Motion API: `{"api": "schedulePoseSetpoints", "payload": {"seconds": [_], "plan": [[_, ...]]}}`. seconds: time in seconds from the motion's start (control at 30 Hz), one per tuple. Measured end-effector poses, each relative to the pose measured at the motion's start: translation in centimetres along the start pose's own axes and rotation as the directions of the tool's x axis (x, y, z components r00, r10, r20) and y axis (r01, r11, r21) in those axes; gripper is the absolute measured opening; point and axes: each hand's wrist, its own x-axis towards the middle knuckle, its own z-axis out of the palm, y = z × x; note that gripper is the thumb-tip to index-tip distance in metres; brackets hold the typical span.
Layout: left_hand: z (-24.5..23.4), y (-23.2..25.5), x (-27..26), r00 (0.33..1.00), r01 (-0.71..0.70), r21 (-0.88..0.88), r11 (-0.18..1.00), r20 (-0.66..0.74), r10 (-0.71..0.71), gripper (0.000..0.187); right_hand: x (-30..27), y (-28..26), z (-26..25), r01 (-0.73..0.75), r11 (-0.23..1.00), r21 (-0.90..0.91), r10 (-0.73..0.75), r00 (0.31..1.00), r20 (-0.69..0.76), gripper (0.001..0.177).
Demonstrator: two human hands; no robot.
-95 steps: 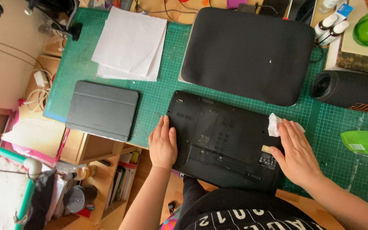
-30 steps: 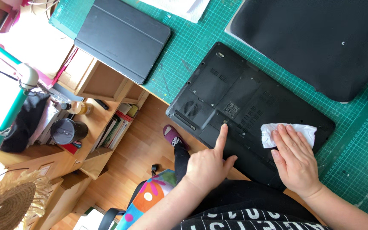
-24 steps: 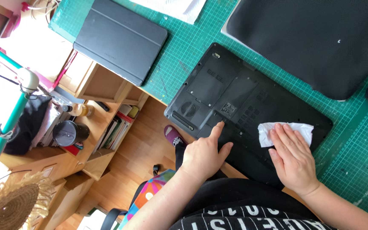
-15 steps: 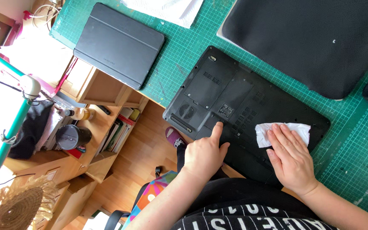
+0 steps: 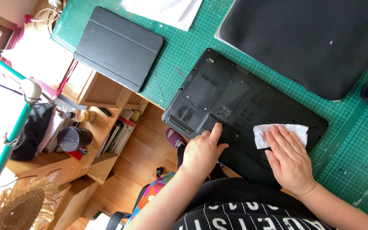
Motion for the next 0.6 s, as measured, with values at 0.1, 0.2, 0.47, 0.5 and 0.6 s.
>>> {"api": "schedulePoseSetpoints", "payload": {"seconds": [0.1, 0.2, 0.47, 0.5, 0.6], "plan": [[0.2, -0.4, -0.5, 0.999, -0.028, -0.009, 1.0, -0.041, 0.027, 0.067, 0.0, 0.1, 0.0, 0.002, 1.0, -0.004, -0.002, 1.0, -0.004, 0.044], [0.5, -0.4, -0.8, 1.0, -0.022, -0.013, 1.0, -0.023, 0.022, 0.068, -0.3, 0.2, 0.1, 0.003, 1.0, 0.005, -0.003, 1.0, 0.001, 0.044], [0.7, -0.8, -2.5, 0.974, -0.139, -0.001, 0.99, -0.181, 0.137, 0.076, -0.4, 0.2, 0.3, -0.01, 1.0, 0.005, 0.01, 1.0, 0.002, 0.041], [0.9, -0.7, -2.9, 0.971, -0.143, -0.006, 0.99, -0.193, 0.139, 0.078, -0.4, 0.2, 0.3, -0.009, 1.0, 0.001, 0.009, 1.0, 0.007, 0.042], [0.8, -0.1, -4.2, 0.97, -0.148, 0.066, 0.987, -0.183, 0.158, 0.086, -0.3, 0.1, 0.3, -0.005, 1.0, -0.006, 0.005, 1.0, 0.013, 0.042]]}}
